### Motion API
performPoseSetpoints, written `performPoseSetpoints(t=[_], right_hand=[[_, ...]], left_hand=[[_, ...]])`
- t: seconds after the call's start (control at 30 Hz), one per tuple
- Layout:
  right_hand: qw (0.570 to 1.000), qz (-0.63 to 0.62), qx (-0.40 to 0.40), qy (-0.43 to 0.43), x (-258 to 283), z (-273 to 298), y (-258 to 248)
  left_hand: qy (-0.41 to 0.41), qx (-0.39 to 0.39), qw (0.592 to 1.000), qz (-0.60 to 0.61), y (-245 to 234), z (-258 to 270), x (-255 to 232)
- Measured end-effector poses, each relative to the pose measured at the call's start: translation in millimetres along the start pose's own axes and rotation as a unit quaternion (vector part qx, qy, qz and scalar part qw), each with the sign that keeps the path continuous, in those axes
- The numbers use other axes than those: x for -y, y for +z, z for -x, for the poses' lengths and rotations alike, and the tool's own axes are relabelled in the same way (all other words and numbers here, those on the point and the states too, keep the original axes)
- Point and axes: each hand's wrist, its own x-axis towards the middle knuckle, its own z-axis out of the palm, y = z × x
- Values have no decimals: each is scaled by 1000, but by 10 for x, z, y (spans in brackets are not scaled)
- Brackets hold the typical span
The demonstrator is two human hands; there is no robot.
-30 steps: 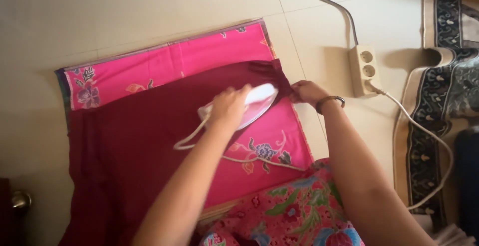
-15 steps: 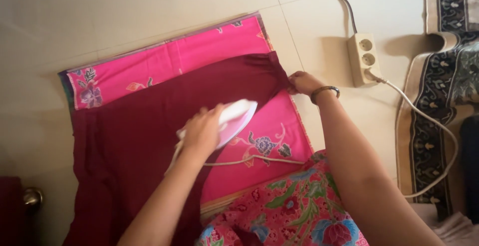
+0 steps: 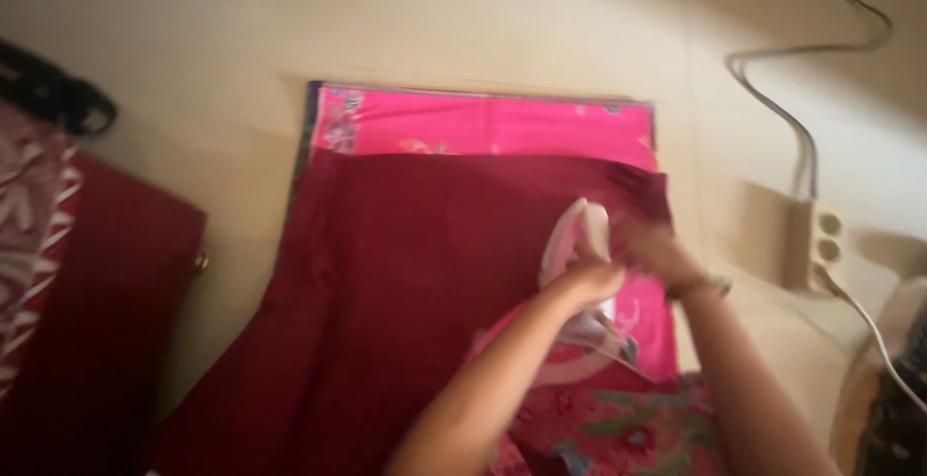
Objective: Ironing a maroon-colored garment on a small board placed on the floor.
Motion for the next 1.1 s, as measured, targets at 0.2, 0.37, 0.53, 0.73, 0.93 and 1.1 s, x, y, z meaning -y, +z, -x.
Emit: performPoseSetpoints(t=[0.2,0.37,0.53,0.73,0.93,1.1], right_hand=[[973,-92,52,205,1733,492,-1],[997,69,14,-13,1619,-83,-22],[977,206,44,26,2332,-639,-151],[957,289,29,-12,2444,-1045,-190],[947,313,37,-67,2736,-1289,-102],[937,333,75,-76,3274,-1453,133]], left_hand=[[283,-198,925,-158,-2405,782,494],[204,-643,717,-175,-4033,361,1246],[183,-479,845,-149,-4383,-264,1502],[266,-434,857,-77,-4548,-719,1607],[264,-352,894,-84,-4776,-914,1619],[210,-296,929,-70,-4881,-854,1506]])
